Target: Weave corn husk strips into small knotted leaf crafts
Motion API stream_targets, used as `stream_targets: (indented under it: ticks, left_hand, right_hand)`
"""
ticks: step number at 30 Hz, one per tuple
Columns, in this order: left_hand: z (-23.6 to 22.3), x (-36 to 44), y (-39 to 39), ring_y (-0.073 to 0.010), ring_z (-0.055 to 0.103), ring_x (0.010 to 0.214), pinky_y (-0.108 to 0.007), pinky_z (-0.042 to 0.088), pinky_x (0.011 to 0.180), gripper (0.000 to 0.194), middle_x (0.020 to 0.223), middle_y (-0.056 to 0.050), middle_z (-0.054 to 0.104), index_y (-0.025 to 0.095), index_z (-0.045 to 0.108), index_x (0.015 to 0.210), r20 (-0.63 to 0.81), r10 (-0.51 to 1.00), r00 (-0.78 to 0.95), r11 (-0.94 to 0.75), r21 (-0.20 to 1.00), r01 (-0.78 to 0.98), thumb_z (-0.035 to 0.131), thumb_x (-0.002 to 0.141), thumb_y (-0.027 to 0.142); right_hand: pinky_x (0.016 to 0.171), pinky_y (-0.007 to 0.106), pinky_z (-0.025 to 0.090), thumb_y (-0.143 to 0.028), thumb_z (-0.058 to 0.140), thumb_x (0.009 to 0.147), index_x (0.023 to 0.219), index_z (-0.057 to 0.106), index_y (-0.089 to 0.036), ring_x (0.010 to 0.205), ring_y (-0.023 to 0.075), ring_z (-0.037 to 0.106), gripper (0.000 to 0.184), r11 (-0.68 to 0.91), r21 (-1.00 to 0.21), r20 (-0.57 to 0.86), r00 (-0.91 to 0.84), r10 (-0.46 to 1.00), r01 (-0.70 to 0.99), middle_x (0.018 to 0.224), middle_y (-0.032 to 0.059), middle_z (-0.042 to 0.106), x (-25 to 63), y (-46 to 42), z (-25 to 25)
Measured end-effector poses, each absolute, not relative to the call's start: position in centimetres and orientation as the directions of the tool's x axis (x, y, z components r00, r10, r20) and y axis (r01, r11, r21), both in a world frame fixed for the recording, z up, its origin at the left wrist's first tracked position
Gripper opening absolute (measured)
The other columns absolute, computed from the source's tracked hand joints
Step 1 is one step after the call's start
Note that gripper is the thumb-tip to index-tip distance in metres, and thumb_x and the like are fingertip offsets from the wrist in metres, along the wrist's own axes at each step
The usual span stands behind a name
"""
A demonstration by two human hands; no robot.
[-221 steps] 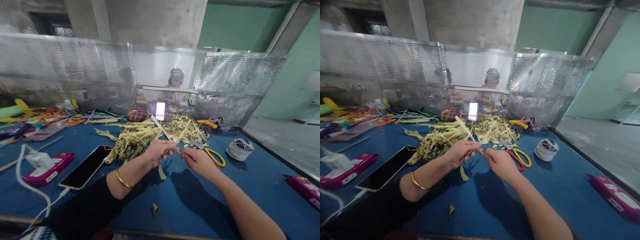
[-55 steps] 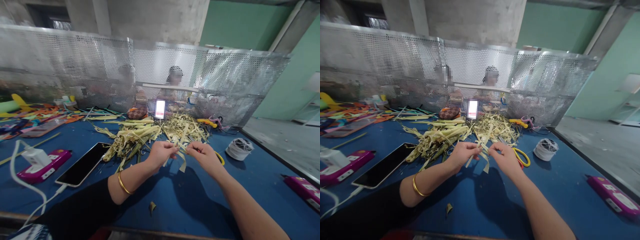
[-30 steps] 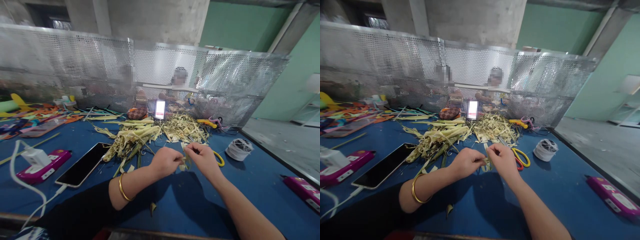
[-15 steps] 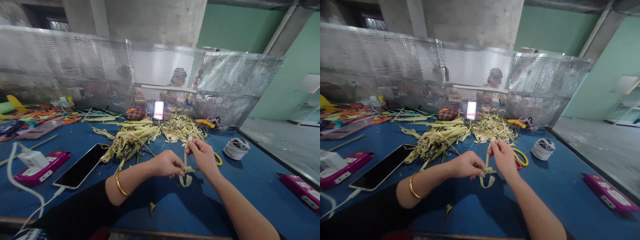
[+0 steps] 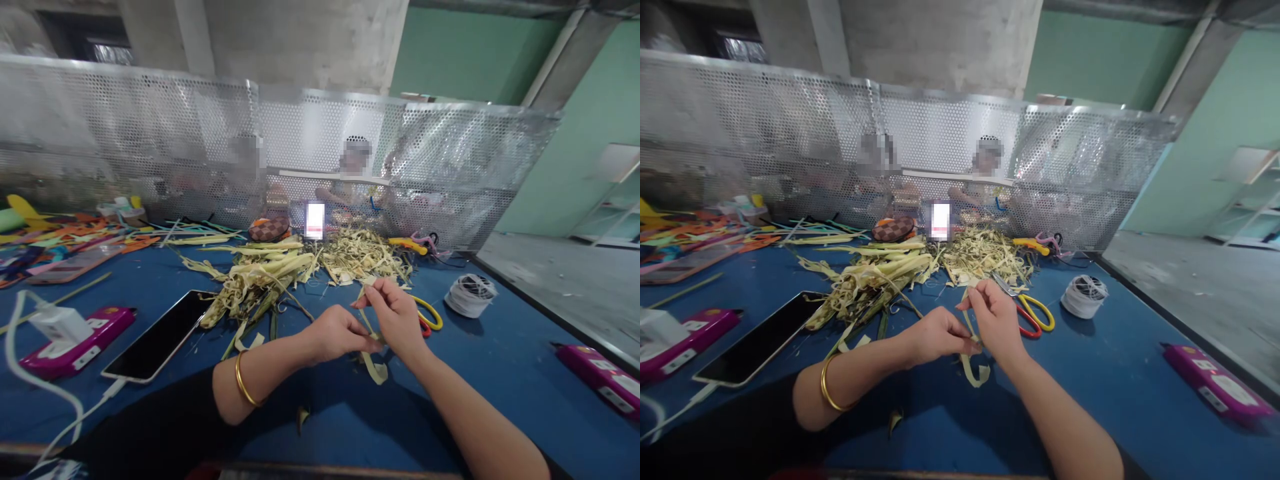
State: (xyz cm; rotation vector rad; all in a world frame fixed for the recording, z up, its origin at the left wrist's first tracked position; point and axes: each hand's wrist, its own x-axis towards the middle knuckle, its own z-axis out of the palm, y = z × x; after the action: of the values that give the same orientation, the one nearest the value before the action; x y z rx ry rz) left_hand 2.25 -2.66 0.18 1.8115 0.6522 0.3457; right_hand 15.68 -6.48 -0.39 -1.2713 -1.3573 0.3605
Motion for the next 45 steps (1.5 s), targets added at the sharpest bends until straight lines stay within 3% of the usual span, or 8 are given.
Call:
stream_targets:
  ticks: [8, 11, 14, 18, 26, 33, 39, 45]
  left_hand:
    - [0.6, 2.2, -1.7, -0.0056, 0.024, 0.044, -0.023, 0.016, 0.046, 0.03, 0.042, 0.007, 0.035, 0.013, 0.062, 0.054, 0.013, 0.774, 0.633, -0.133, 0.981, 0.143, 0.068, 0.062, 0.041]
    - [0.6, 2.2, -1.2, -0.0056, 0.026, 0.042, -0.022, 0.018, 0.044, 0.029, 0.039, 0.007, 0.035, 0.013, 0.066, 0.059, 0.026, 0.832, 0.554, -0.092, 0.992, 0.091, 0.068, 0.062, 0.042]
    - [0.3, 2.2, -0.9, -0.0057, 0.031, 0.041, -0.021, 0.022, 0.043, 0.025, 0.04, 0.007, 0.04, 0.013, 0.067, 0.061, 0.053, 0.847, 0.529, -0.11, 0.991, 0.077, 0.068, 0.064, 0.038]
    - [0.1, 2.3, -1.0, -0.006, 0.034, 0.038, -0.02, 0.027, 0.042, 0.024, 0.039, 0.006, 0.044, 0.013, 0.066, 0.062, 0.056, 0.829, 0.557, -0.134, 0.986, 0.1, 0.065, 0.068, 0.036]
    - [0.1, 2.7, -1.3, -0.007, 0.043, 0.038, -0.019, 0.036, 0.042, 0.015, 0.041, 0.005, 0.049, 0.014, 0.062, 0.059, 0.044, 0.861, 0.506, -0.066, 0.997, 0.026, 0.066, 0.068, 0.026]
    - [-0.2, 2.9, -1.5, -0.007, 0.046, 0.04, -0.019, 0.041, 0.045, 0.012, 0.045, 0.005, 0.052, 0.013, 0.062, 0.06, 0.014, 0.937, 0.35, 0.01, 0.998, -0.067, 0.065, 0.067, 0.022]
    - [0.0, 2.7, -1.4, -0.0068, 0.047, 0.04, -0.019, 0.038, 0.043, 0.012, 0.045, 0.004, 0.051, 0.013, 0.062, 0.06, -0.002, 0.894, 0.448, 0.027, 0.999, -0.048, 0.066, 0.067, 0.022]
    - [0.0, 2.6, -1.8, -0.0082, 0.047, 0.04, -0.019, 0.037, 0.044, 0.016, 0.041, 0.004, 0.05, 0.014, 0.063, 0.057, 0.062, 0.854, 0.516, -0.09, 0.995, 0.03, 0.066, 0.066, 0.027]
  right_hand:
    - [0.076, 0.032, 0.044, -0.042, 0.06, 0.076, 0.092, 0.055, -0.02, 0.085, 0.0192, 0.058, 0.028, 0.339, -0.824, 0.551, 0.502, 0.667, 0.454, 0.09, 0.0052, 0.063, 17.5, -5.5, -0.5]
    - [0.067, 0.029, 0.043, -0.05, 0.065, 0.069, 0.088, 0.058, -0.019, 0.072, 0.0162, 0.055, 0.037, 0.238, -0.937, 0.348, 0.646, 0.68, 0.255, 0.08, 0.0021, 0.06, 18.3, -5.2, -0.4]
    - [0.051, 0.025, 0.036, -0.054, 0.068, 0.063, 0.072, 0.059, -0.018, 0.049, 0.0096, 0.044, 0.038, 0.055, -0.998, 0.037, 0.418, 0.908, -0.03, 0.058, -0.0037, 0.052, 17.7, -5.5, -0.2]
    - [0.048, 0.022, 0.034, -0.046, 0.077, 0.055, 0.065, 0.058, -0.017, 0.045, 0.0065, 0.044, 0.036, 0.012, -0.987, -0.03, 0.256, 0.966, -0.162, 0.055, -0.0055, 0.053, 16.8, -5.8, -0.4]
    - [0.059, 0.027, 0.044, -0.035, 0.073, 0.059, 0.063, 0.061, -0.018, 0.054, 0.0131, 0.057, 0.021, 0.219, -0.971, 0.24, 0.456, 0.857, 0.1, 0.053, -0.0019, 0.061, 16.9, -5.2, -0.9]
    - [0.051, 0.026, 0.042, -0.039, 0.074, 0.052, 0.061, 0.059, -0.017, 0.045, 0.0113, 0.052, 0.027, -0.015, -0.998, -0.032, 0.308, 0.951, -0.06, 0.054, 0.0001, 0.062, 16.9, -5.0, -1.5]
    - [0.059, 0.029, 0.04, -0.042, 0.061, 0.073, 0.073, 0.069, -0.02, 0.062, 0.0163, 0.052, 0.023, 0.218, -0.799, 0.476, 0.369, 0.798, 0.56, 0.067, 0.002, 0.062, 17.8, -5.6, -0.5]
    - [0.058, 0.027, 0.035, -0.039, 0.063, 0.071, 0.063, 0.062, -0.019, 0.061, 0.0142, 0.046, 0.021, 0.256, -0.863, 0.385, 0.236, 0.892, 0.436, 0.062, -0.0007, 0.055, 17.6, -6.3, 0.7]
